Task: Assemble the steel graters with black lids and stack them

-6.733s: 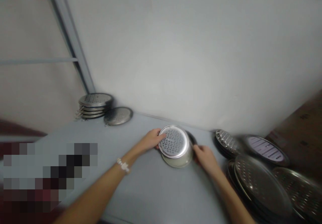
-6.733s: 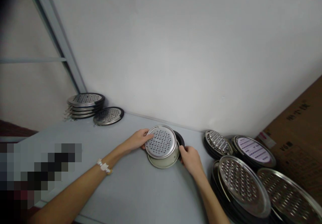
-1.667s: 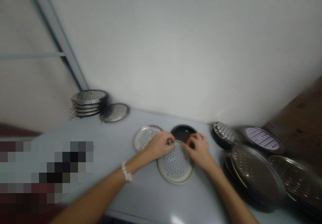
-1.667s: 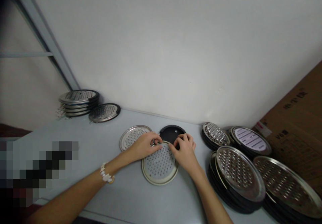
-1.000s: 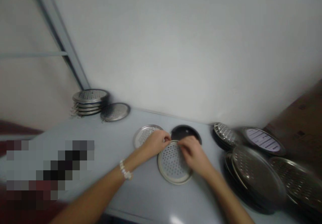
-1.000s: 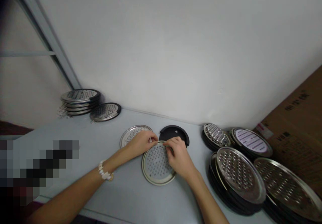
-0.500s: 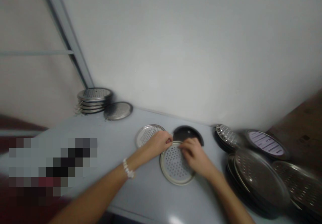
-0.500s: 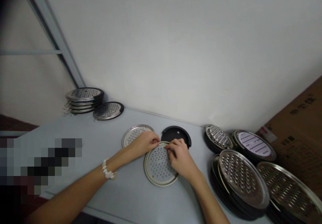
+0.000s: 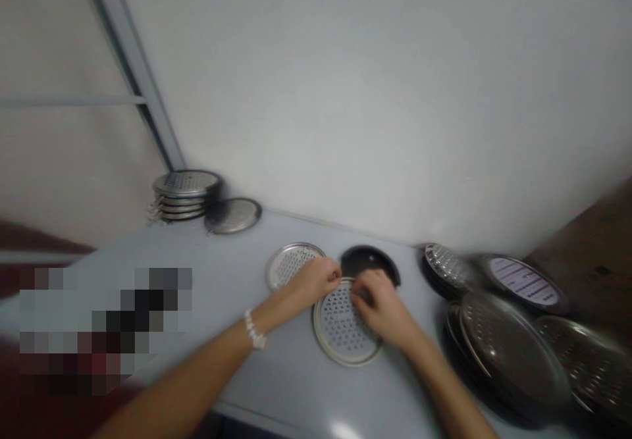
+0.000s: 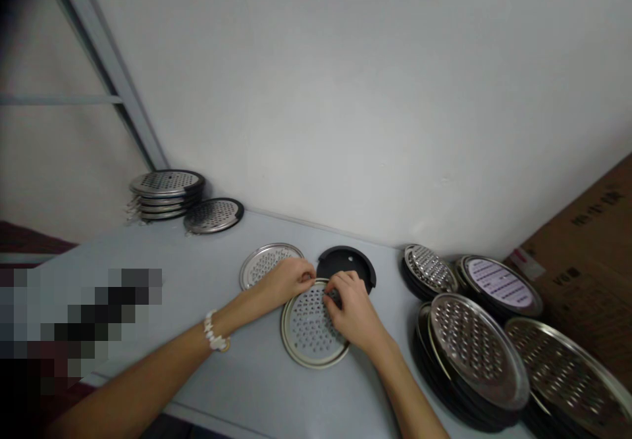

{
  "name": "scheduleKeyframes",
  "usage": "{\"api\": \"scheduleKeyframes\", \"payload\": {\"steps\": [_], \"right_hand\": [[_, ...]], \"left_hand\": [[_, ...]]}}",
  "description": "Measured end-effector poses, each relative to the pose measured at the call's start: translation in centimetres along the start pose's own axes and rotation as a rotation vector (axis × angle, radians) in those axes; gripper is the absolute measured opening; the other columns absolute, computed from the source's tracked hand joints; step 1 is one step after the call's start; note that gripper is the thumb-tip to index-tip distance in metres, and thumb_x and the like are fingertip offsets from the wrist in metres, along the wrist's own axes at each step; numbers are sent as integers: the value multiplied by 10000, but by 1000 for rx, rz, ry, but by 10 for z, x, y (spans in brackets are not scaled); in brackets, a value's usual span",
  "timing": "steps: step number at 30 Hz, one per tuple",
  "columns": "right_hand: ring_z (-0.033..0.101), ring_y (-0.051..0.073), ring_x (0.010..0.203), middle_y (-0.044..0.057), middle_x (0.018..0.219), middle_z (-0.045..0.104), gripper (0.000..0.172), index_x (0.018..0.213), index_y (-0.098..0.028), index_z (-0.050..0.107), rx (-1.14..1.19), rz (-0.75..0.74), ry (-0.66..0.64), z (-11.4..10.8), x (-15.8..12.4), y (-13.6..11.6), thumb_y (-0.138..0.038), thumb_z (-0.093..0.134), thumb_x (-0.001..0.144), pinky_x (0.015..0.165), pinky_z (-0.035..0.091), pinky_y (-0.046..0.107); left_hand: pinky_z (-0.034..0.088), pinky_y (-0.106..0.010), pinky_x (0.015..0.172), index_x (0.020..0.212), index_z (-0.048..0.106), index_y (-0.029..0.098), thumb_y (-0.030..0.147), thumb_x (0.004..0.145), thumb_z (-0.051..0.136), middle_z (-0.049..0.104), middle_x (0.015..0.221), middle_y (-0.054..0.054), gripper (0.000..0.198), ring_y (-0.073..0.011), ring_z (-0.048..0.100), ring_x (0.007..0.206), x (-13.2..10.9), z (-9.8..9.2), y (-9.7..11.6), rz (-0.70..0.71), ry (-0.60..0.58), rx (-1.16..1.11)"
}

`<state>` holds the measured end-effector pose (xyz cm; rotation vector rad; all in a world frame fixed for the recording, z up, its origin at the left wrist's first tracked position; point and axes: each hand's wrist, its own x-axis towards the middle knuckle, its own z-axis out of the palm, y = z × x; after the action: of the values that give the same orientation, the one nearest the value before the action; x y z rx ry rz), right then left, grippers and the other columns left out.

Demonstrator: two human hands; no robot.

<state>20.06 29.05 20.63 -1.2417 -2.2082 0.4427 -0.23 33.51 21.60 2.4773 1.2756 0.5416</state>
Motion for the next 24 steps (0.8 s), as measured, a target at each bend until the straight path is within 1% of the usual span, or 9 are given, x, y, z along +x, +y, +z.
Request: {"api": "scheduleKeyframes", "payload": {"steps": [6, 10, 12, 16, 24], "right_hand": [[535, 234, 957, 31, 931, 642, 150, 857, -220, 561, -17, 22, 18, 1, -1, -1, -85, 604, 809, 852, 408, 371], [522, 252, 1024, 56, 1046, 645, 202, 1055, -220, 611, -84, 7, 7, 2, -2, -5, -129, 581, 877, 887, 404, 397], [514, 259, 1030, 63, 1065, 634, 201, 1102, -235, 632, -131, -9, -13, 3, -3, -7, -176, 558, 925, 898, 402, 410], [504, 270, 1003, 80, 1040, 609, 152, 1060, -230, 655, -207, 0, -20, 5, -3, -12, -241, 553, 949, 893, 407, 426], [486, 280, 980, 91, 1032, 587, 169, 1059, -236, 639, -315, -4, -8, 10, -1, -12, -218, 508, 954, 852, 406, 431]], "left_hand": [[370, -240, 632, 779, 703, 149, 102, 817, 614, 681, 709, -20, 108, -152, 597, 669, -1, 3, -1, -15, 22, -29], [374, -242, 636, 783, 693, 149, 119, 844, 602, 688, 727, -28, 113, -158, 605, 685, -1, 3, 0, -26, 3, -20], [379, -245, 640, 784, 687, 147, 122, 854, 596, 690, 738, -33, 117, -163, 610, 699, -1, 2, 1, -35, -6, -10], [391, -249, 636, 794, 667, 146, 120, 877, 559, 680, 751, -36, 139, -163, 608, 697, -2, 2, 3, -37, -11, 3], [450, -272, 712, 833, 642, 161, 158, 921, 518, 689, 828, -56, 152, -189, 634, 780, -4, 8, 4, -3, -9, 40]]}}
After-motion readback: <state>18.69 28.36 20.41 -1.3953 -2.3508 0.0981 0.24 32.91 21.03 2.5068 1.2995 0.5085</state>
